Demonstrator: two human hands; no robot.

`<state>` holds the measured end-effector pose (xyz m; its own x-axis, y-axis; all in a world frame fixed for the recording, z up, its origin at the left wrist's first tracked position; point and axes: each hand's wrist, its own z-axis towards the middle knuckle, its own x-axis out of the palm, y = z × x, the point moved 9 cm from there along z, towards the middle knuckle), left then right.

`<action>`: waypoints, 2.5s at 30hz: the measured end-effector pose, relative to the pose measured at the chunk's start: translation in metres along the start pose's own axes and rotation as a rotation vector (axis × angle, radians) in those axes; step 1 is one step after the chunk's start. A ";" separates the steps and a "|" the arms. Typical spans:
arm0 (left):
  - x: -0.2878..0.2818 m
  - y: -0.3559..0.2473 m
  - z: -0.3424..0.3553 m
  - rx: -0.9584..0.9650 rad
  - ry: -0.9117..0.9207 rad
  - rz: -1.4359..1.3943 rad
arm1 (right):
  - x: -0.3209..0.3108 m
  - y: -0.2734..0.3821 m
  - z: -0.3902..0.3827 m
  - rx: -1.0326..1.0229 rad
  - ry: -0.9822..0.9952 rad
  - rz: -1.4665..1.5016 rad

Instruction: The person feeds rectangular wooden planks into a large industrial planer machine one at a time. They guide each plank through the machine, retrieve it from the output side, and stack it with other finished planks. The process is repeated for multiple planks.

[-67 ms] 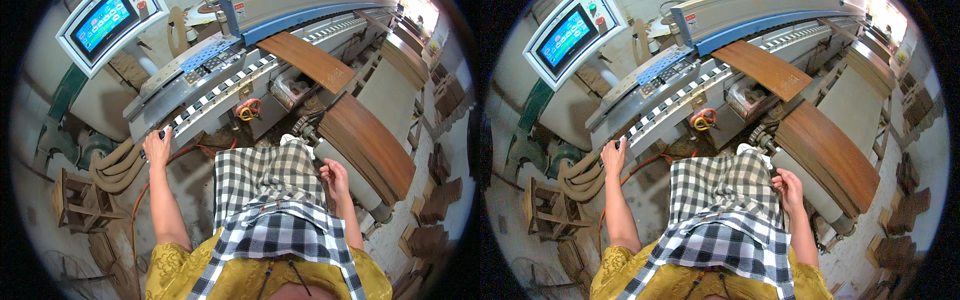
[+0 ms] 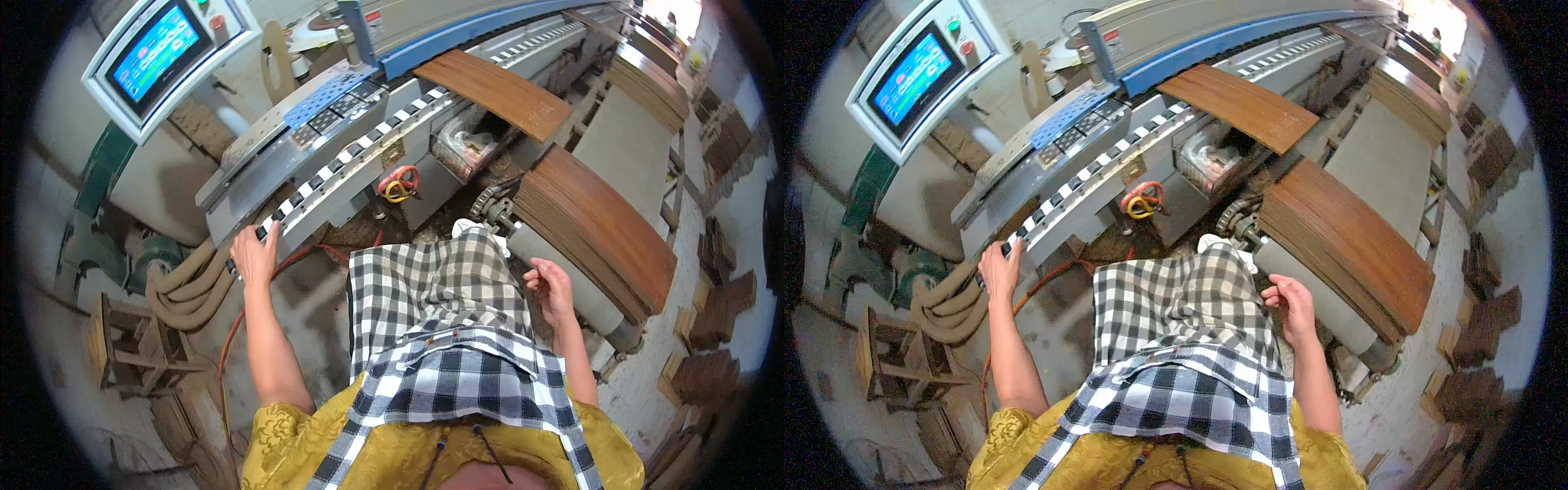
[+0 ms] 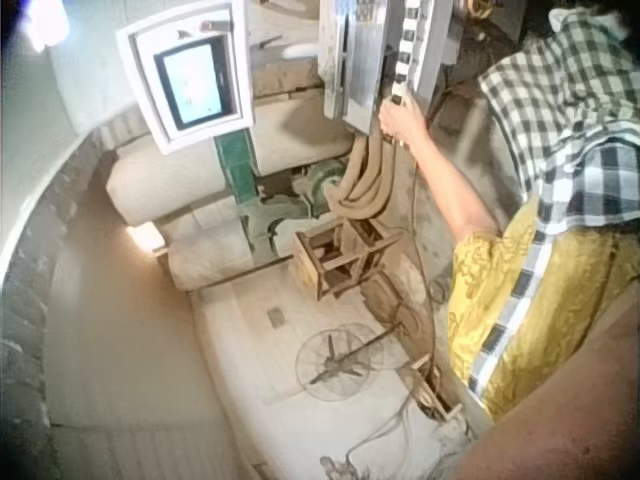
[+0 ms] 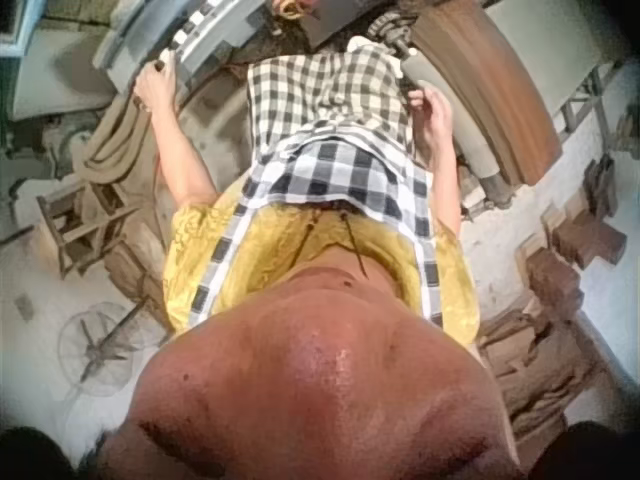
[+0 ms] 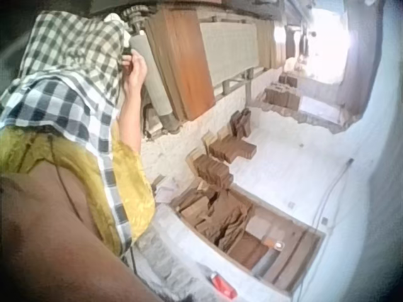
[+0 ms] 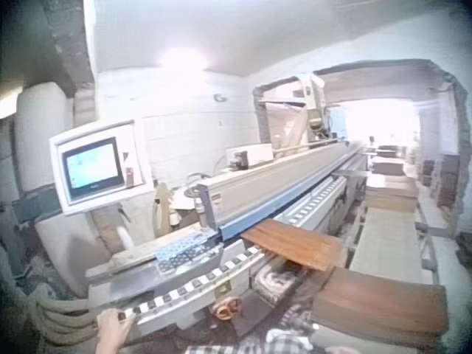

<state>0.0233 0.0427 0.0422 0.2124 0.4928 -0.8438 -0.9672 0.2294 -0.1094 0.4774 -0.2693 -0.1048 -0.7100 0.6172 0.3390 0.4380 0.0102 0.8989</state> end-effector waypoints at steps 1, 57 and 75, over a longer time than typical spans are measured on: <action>0.001 0.000 0.000 -0.040 0.064 -0.012 | -0.010 -0.001 -0.004 -0.006 -0.025 -0.011; 0.066 -0.256 -0.048 -0.610 0.542 -1.908 | -0.125 0.063 -0.081 -0.275 -0.395 0.232; 0.037 -0.146 -0.087 -0.613 0.511 -1.773 | 0.214 0.007 -0.036 0.063 0.816 -0.176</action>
<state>0.1602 -0.0460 -0.0190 0.9026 -0.2093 0.3762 0.3313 -0.2201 -0.9175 0.3085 -0.1651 -0.0159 -0.9365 -0.1609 0.3116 0.2964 0.1121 0.9485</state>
